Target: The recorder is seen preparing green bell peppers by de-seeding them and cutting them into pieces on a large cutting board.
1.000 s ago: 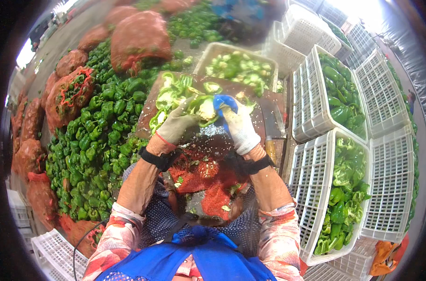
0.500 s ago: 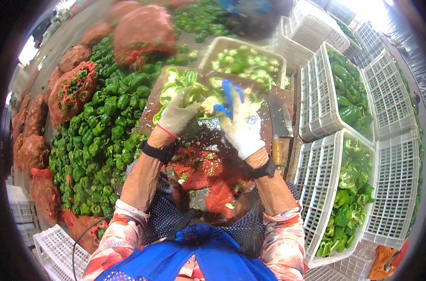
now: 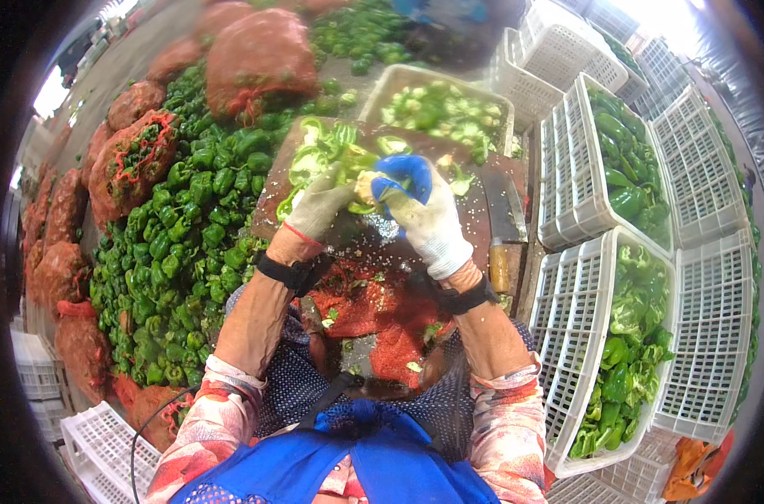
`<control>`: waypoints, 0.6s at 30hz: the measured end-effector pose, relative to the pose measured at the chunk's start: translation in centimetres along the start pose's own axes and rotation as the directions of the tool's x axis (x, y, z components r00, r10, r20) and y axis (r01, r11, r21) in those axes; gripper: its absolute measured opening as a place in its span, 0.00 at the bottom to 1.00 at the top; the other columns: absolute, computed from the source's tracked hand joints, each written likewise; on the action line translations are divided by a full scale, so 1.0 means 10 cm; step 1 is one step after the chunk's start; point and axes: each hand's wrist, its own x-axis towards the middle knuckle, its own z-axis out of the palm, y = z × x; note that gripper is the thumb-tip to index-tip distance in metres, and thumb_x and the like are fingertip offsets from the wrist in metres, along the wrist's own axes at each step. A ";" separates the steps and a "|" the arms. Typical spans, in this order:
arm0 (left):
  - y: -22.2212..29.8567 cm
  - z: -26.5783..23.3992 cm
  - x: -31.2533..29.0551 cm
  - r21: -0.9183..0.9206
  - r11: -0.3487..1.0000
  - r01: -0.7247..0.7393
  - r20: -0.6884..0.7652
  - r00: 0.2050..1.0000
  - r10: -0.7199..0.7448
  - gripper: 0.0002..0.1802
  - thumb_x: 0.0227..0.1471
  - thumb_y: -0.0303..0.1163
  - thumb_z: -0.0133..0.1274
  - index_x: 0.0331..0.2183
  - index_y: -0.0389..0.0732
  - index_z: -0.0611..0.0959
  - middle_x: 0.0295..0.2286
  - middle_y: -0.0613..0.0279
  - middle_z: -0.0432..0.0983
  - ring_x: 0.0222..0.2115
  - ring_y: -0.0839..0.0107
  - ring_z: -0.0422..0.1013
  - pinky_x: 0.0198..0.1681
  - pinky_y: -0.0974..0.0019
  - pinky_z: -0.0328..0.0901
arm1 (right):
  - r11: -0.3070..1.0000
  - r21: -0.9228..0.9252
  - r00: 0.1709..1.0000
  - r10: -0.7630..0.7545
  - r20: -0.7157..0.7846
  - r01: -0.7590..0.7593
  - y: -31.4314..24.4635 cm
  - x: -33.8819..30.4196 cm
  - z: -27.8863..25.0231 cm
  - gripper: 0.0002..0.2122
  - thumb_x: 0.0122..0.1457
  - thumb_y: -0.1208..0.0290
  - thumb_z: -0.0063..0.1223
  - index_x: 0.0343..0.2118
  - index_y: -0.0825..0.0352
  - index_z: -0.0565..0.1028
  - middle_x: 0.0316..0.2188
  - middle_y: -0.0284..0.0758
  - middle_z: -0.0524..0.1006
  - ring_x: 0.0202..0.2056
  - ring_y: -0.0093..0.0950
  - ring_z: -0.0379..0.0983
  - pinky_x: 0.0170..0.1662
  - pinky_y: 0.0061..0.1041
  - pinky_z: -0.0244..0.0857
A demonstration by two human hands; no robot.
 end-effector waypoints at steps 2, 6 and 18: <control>0.08 0.16 -0.09 -0.048 0.999 0.002 -0.013 1.000 -0.003 0.20 0.53 0.20 0.46 0.50 0.36 0.71 0.37 0.64 0.74 0.32 0.78 0.71 0.34 0.74 0.68 | 0.950 0.308 0.996 0.020 0.086 -0.046 0.03 0.02 -0.05 0.15 0.56 0.63 0.58 0.42 0.68 0.72 0.34 0.33 0.75 0.32 0.21 0.72 0.33 0.18 0.68; 0.00 0.09 -0.03 0.065 0.995 -0.076 0.011 0.997 0.076 0.19 0.53 0.20 0.45 0.49 0.35 0.71 0.35 0.65 0.74 0.31 0.79 0.71 0.32 0.74 0.68 | 0.637 0.753 0.986 0.116 0.119 -0.165 0.07 0.04 -0.25 0.19 0.56 0.62 0.58 0.48 0.64 0.70 0.38 0.33 0.75 0.34 0.22 0.73 0.32 0.19 0.71; -0.18 0.25 0.11 0.345 0.929 -0.135 0.127 0.987 0.097 0.38 0.47 0.15 0.46 0.60 0.40 0.58 0.44 0.64 0.71 0.27 0.82 0.67 0.27 0.80 0.64 | 0.815 -0.578 0.996 0.016 0.085 0.036 -0.08 0.04 -0.26 0.14 0.55 0.72 0.52 0.44 0.69 0.73 0.38 0.38 0.77 0.40 0.28 0.74 0.46 0.28 0.68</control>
